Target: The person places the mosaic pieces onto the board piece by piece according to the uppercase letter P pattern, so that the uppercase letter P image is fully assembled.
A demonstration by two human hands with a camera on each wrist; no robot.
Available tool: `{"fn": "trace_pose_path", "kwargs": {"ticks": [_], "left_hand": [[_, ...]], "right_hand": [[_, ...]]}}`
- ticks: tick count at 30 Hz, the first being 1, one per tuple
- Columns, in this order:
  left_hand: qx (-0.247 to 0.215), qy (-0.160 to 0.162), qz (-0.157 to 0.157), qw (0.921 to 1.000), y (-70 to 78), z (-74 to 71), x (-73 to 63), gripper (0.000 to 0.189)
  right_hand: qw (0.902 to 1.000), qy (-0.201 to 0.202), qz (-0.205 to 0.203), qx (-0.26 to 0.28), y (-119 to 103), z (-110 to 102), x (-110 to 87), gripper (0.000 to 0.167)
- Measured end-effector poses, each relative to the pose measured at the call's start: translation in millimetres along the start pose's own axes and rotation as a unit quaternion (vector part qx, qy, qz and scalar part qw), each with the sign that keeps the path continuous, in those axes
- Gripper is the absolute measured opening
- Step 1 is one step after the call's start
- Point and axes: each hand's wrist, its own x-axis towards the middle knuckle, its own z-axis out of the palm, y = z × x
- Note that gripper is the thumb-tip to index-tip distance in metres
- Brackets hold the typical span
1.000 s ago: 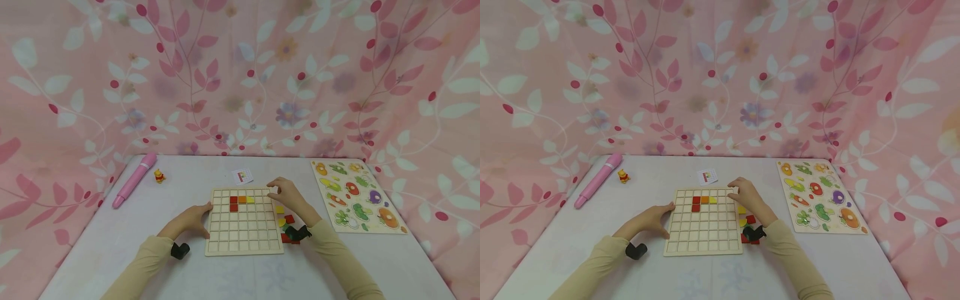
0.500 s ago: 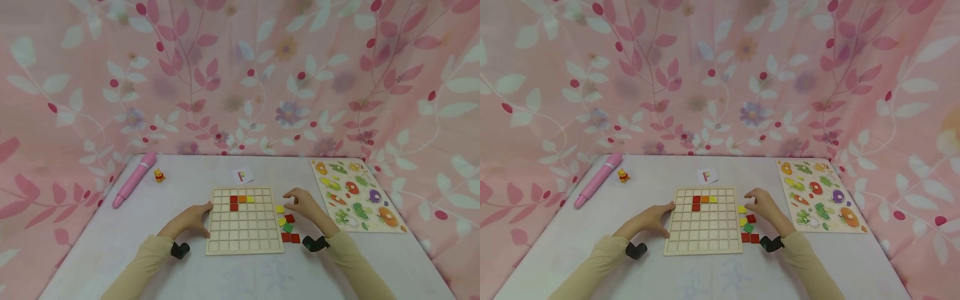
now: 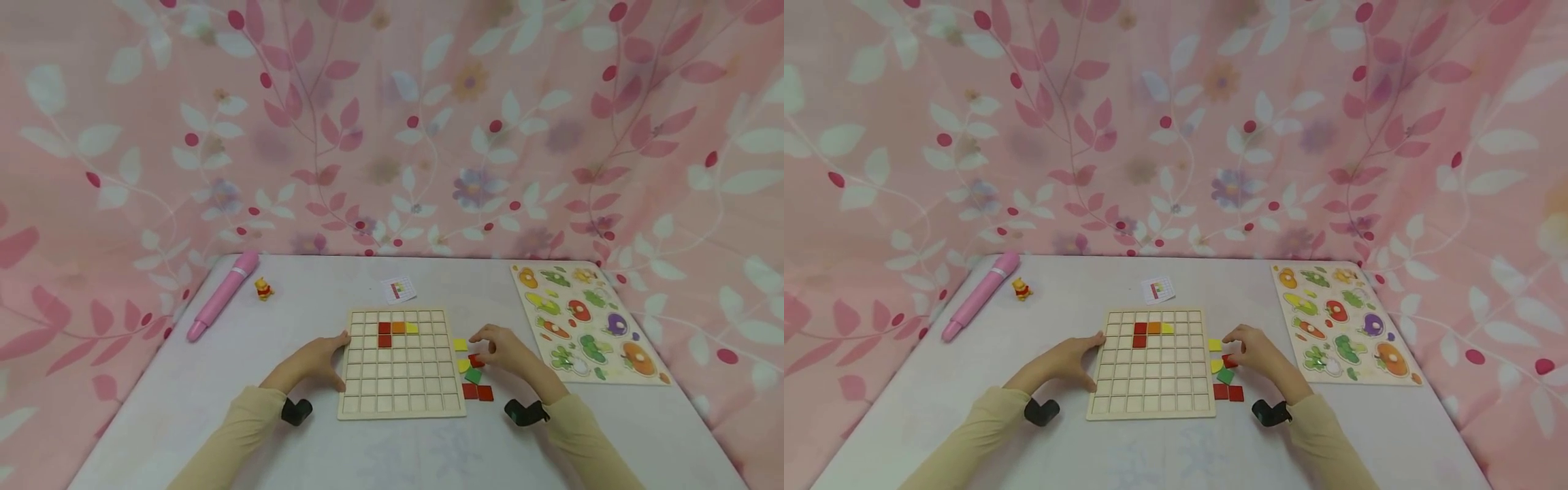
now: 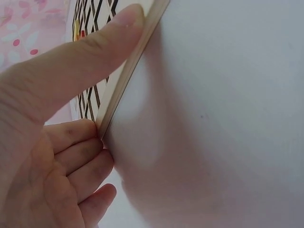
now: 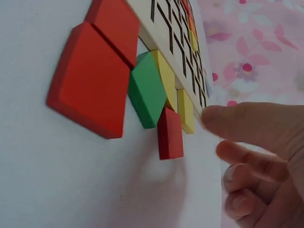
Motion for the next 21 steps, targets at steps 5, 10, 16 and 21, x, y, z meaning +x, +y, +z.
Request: {"fn": "trace_pose_path", "kwargs": {"ticks": [5,10,16,21], "left_hand": [[0.001,0.0,0.001,1.0,-0.2,0.4,0.8,0.101],[-0.001,0.0,-0.005,1.0,0.4,-0.5,0.4,0.101],[0.001,-0.002,-0.003,1.0,0.7,-0.7,1.2,0.102],[0.003,-0.005,-0.003,1.0,0.0,0.0,2.1,0.102]], "right_hand": [[0.9994,-0.031,0.012,0.008,5,4,-3.9,0.025],[0.9995,-0.03,0.013,0.0,8,6,-5.1,0.025],[0.9995,-0.03,0.008,-0.003,11,6,-5.7,0.021],[0.9993,-0.031,0.016,-0.011,11,10,-4.1,0.019]]}}
